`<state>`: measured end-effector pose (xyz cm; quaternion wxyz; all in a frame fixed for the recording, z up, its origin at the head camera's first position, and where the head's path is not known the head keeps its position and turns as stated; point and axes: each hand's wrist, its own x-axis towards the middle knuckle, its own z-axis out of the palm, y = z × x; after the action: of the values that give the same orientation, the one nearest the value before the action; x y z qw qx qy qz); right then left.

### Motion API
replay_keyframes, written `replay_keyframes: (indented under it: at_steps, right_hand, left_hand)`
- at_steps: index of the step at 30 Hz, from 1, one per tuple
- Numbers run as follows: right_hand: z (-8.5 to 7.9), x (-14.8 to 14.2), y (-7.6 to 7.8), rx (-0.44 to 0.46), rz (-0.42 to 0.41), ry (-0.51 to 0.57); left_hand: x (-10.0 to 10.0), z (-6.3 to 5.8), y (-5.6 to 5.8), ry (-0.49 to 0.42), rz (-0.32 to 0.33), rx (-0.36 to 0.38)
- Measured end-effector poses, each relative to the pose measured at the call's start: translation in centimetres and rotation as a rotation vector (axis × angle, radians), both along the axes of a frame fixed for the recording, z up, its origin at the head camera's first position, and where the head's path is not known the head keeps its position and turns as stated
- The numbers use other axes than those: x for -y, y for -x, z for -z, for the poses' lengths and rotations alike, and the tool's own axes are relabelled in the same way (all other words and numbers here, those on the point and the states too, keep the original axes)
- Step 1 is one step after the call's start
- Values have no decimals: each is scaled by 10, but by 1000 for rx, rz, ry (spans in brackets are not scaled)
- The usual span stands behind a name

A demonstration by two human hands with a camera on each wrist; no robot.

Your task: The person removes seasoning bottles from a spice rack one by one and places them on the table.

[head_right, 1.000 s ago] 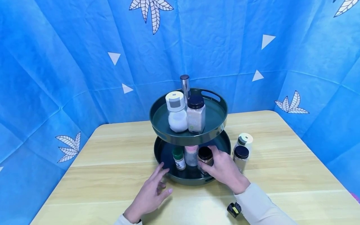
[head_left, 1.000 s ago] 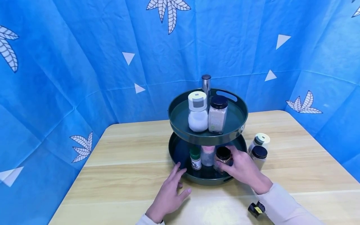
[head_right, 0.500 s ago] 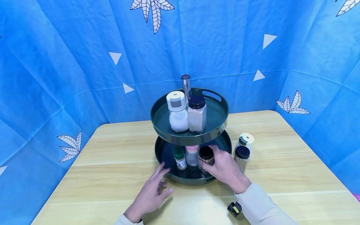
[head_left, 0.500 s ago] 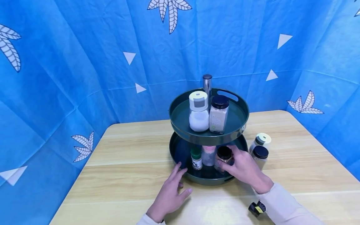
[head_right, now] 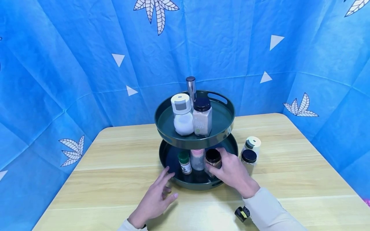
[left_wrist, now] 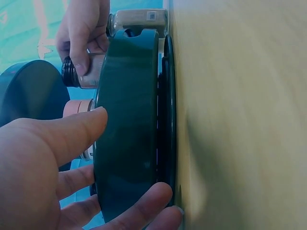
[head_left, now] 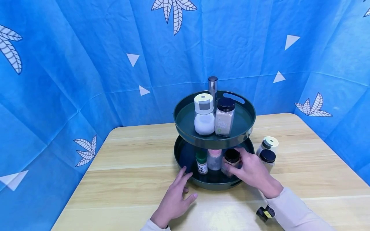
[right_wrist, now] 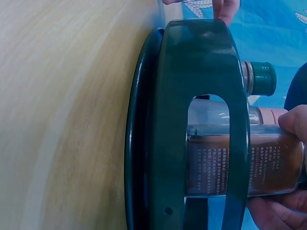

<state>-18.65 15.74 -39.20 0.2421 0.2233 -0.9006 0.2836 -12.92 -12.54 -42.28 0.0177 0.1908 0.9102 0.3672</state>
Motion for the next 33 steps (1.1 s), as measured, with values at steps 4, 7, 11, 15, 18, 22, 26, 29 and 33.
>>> replay_keyframes:
  at_steps: [4,7,11,15,18,22,26,29,33]
  right_hand:
    - [0,-1,1,-23,9,-3]
    - [-1,-2,1,-37,17,-6]
    - [-4,-4,0,-32,27,-2]
    - [-5,-5,-1,-35,34,-1]
    - [-6,-6,-1,-40,35,0]
    - [-6,-7,-1,-28,35,8]
    - [-8,-9,-1,-22,41,15]
    - [-9,-11,-1,-30,45,18]
    - [-11,-14,-1,-56,51,19]
  left_hand:
    - [0,0,0,11,-4,2]
    - [0,0,0,13,-3,-2]
    - [0,0,0,12,-1,-10]
    - [0,0,0,11,-2,-10]
    - [0,0,0,9,-3,-9]
    - [1,0,-1,9,-6,-9]
    - [1,0,-1,9,-6,-5]
    - [1,0,0,11,-6,-2]
    - [0,1,1,14,-3,-7]
